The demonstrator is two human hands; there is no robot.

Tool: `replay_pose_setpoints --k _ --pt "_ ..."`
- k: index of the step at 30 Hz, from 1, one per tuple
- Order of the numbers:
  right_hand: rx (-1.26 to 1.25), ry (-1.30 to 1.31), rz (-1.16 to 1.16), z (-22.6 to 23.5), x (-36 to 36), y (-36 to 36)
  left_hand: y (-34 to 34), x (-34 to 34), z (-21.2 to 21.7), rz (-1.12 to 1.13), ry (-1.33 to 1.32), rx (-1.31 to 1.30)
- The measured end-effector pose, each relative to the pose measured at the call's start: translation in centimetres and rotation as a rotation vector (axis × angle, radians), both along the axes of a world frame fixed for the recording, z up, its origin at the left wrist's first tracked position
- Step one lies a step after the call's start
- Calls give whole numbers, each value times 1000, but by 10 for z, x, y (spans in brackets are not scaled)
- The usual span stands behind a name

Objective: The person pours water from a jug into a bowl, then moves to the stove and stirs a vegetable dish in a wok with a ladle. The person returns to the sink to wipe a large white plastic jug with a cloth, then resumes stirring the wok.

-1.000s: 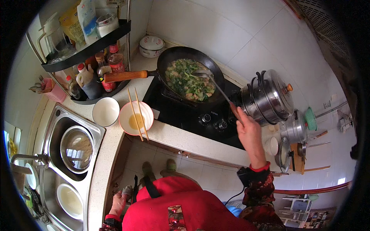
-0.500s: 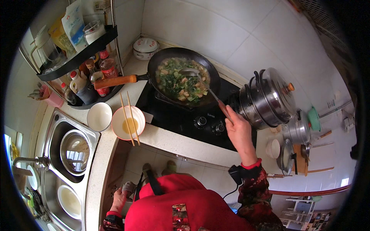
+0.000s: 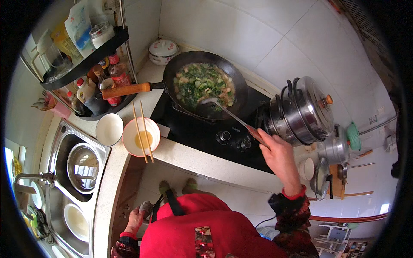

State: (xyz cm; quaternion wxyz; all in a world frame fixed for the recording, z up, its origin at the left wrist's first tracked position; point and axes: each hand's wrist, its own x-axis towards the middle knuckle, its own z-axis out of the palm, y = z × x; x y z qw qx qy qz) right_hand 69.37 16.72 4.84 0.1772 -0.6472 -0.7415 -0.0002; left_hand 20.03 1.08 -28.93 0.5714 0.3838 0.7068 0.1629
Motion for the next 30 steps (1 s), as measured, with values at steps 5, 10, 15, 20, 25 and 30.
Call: replay_pose_setpoints --k 5,10,15,20,25,30 --pt "166 211 -84 -47 -7 42 4 0 11 147 -206 -9" --pt "123 138 -168 -48 -5 55 -8 -8 -8 73 -40 13" --pt "-32 61 -88 -46 -6 31 -12 -9 -20 -2 43 30" --pt "-44 181 -110 -14 7 12 11 6 16 -81 85 52" --pt "132 179 -244 -31 11 32 19 2 14 43 -93 -14" --pt "94 249 -357 -51 5 57 16 -6 10 -74 65 -12"
